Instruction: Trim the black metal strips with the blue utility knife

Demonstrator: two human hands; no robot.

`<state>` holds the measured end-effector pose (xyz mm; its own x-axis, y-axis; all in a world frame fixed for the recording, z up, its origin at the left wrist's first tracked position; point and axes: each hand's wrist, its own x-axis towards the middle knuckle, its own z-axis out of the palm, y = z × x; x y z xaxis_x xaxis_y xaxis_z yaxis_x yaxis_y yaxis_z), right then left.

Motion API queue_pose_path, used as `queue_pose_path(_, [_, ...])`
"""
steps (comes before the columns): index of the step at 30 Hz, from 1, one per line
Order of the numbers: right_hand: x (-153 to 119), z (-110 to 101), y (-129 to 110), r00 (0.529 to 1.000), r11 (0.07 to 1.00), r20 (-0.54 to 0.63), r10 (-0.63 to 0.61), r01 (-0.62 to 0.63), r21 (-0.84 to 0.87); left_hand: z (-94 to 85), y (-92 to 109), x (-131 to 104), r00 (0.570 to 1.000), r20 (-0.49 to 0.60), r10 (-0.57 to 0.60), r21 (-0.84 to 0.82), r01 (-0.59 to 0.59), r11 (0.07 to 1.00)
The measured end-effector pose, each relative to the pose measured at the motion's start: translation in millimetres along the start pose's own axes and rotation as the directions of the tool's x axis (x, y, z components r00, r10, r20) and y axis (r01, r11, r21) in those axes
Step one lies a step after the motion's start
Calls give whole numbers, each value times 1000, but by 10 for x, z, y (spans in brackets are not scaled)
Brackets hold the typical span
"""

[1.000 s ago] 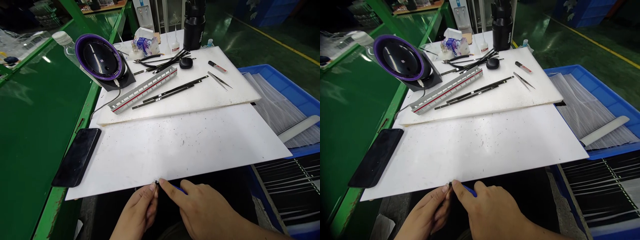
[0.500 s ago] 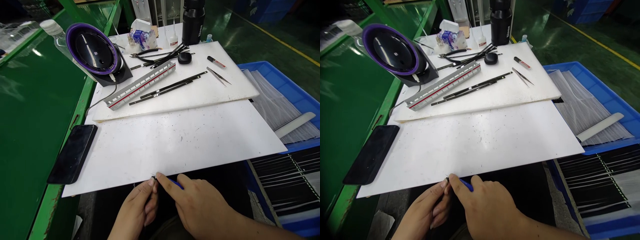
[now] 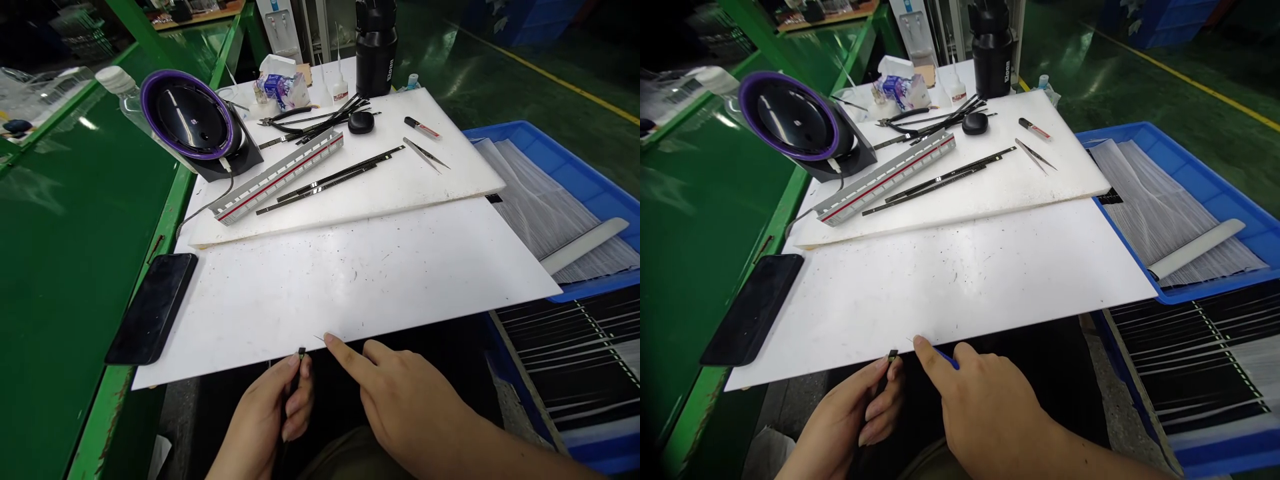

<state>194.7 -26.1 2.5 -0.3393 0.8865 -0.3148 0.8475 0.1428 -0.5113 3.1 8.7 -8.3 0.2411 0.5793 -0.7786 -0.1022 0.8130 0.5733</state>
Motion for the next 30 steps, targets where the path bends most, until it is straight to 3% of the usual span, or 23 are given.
queue_pose_path(13, [-19, 69, 16, 998, 998, -59, -16, 13, -56, -5, 14, 9, 999, 38, -36, -55, 38, 998])
queue_pose_path(30, [56, 43, -28, 996, 997, -54, -72, 69, -42, 35, -8, -34, 998, -63, 10, 83, -4, 997])
